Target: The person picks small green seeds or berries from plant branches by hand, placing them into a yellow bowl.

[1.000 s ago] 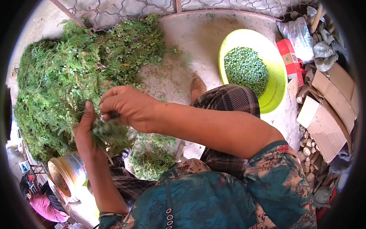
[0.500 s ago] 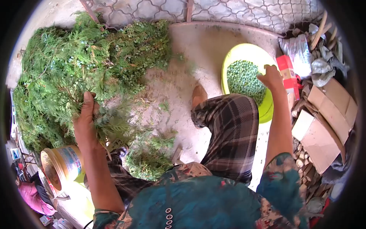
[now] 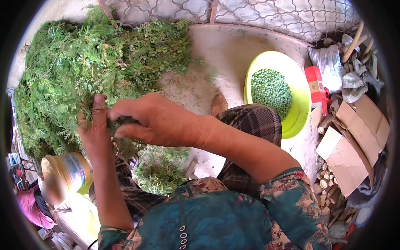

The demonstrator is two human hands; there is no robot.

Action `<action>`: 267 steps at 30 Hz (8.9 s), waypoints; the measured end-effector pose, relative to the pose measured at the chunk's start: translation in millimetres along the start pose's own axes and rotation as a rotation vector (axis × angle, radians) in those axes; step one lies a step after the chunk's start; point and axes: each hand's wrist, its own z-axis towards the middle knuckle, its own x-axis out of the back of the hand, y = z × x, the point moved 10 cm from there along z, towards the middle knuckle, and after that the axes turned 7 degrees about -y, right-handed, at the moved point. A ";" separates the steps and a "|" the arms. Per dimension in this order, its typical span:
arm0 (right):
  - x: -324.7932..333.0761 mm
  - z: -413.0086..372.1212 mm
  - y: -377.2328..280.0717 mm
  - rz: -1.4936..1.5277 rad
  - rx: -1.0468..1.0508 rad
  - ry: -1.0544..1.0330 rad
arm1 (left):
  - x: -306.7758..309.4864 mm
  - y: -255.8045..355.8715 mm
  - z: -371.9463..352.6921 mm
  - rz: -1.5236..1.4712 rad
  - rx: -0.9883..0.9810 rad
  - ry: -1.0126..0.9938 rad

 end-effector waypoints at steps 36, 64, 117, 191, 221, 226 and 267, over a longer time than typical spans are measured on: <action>11.3 -6.0 5.2 -0.082 0.051 0.241 | 3.0 -14.9 -3.1 0.068 0.165 -0.023; -58.4 -35.3 65.2 1.347 -0.710 0.008 | -13.2 45.7 4.9 -1.278 -0.372 -1.139; 19.8 -19.1 38.7 0.894 -0.333 0.138 | -10.3 -57.1 -24.2 -0.595 0.530 -0.403; 14.9 -23.6 26.1 0.348 -0.112 0.110 | -15.5 -50.0 -38.5 -0.489 0.583 -0.156; 64.4 -32.4 64.0 1.635 0.024 0.053 | -13.1 -52.2 -29.8 -0.200 0.535 -0.092; 99.8 -46.3 40.4 1.217 -0.093 0.427 | -27.5 -128.4 -6.8 0.198 0.520 -0.446; 131.4 -16.7 -11.9 1.419 0.339 -0.101 | 285.0 -279.1 5.5 1.464 0.507 -0.655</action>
